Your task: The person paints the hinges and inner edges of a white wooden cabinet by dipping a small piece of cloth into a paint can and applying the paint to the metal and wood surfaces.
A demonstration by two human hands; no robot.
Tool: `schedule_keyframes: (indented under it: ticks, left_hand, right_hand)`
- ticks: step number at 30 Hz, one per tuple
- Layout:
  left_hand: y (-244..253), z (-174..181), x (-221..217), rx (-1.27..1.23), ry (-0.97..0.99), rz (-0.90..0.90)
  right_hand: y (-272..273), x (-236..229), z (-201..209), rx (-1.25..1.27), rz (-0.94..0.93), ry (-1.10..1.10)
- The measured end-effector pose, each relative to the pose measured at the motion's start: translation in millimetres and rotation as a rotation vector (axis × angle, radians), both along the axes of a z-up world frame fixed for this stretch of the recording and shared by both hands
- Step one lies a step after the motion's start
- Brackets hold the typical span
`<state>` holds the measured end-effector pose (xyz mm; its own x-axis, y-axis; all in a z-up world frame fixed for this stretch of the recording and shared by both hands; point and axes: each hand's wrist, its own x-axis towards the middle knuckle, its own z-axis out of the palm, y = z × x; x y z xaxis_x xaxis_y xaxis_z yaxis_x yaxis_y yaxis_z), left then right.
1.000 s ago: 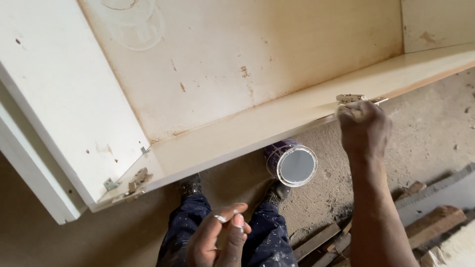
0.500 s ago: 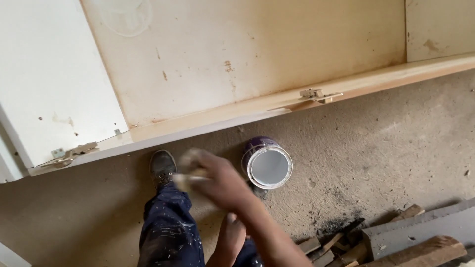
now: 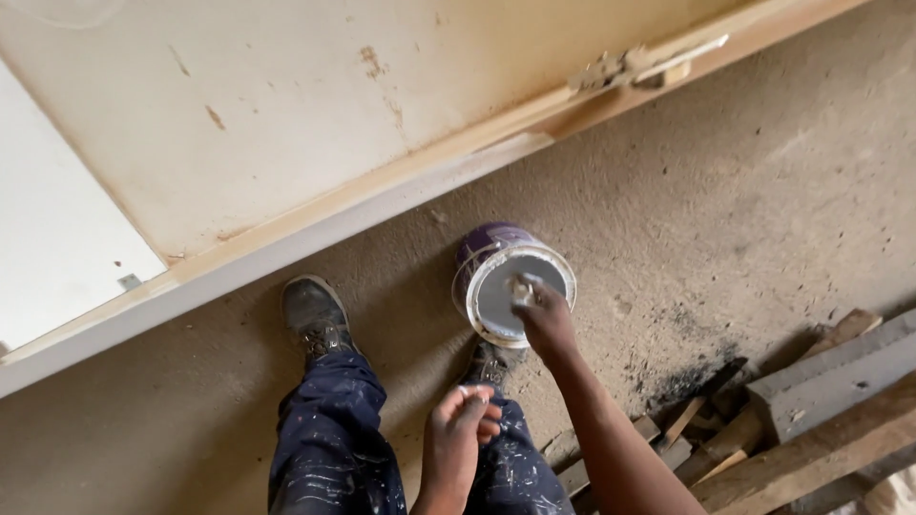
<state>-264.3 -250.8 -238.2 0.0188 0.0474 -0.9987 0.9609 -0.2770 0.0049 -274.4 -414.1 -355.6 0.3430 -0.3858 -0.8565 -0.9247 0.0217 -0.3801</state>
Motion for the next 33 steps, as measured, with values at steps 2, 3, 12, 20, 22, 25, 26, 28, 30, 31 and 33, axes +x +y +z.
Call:
schedule_keyframes:
  ticks: [2,3,12,20,22,25,26,28,30,31,33]
  left_hand:
    - [-5,-4,11,-0.006,0.022,-0.007]
    - [-9,-8,21,-0.020,0.030,-0.011]
    - [-4,-24,23,-0.056,0.046,0.080]
    - [-3,-21,42,-0.036,0.064,0.121]
    - [0,-26,43,-0.041,0.035,0.146]
    - [2,-30,43,-0.054,0.011,0.169]
    - [3,-31,43,-0.049,0.007,0.182]
    - [4,-30,42,-0.043,0.006,0.196]
    - [3,-30,43,-0.040,0.004,0.199]
    - [3,-32,42,-0.043,0.004,0.200]
    - [4,-36,38,-0.054,-0.020,0.233]
  right_hand:
    - [4,-15,-42,-0.048,-0.058,0.069]
    - [4,-17,-65,-0.105,-0.114,0.123]
    - [0,-2,-96,-0.064,-0.170,0.266]
    - [-4,-6,-103,-0.063,-0.198,0.355]
    - [-5,-6,-104,-0.073,-0.208,0.351]
    - [-7,-6,-92,-0.100,-0.393,0.266]
    - [-7,-2,-83,0.031,-0.628,0.237]
    - [-7,-4,-71,0.165,-0.859,0.206]
    - [-8,-11,-66,0.319,-1.003,0.199]
    - [-6,-12,-65,0.316,-1.002,0.197]
    - [-2,-16,-65,0.438,-1.073,0.176]
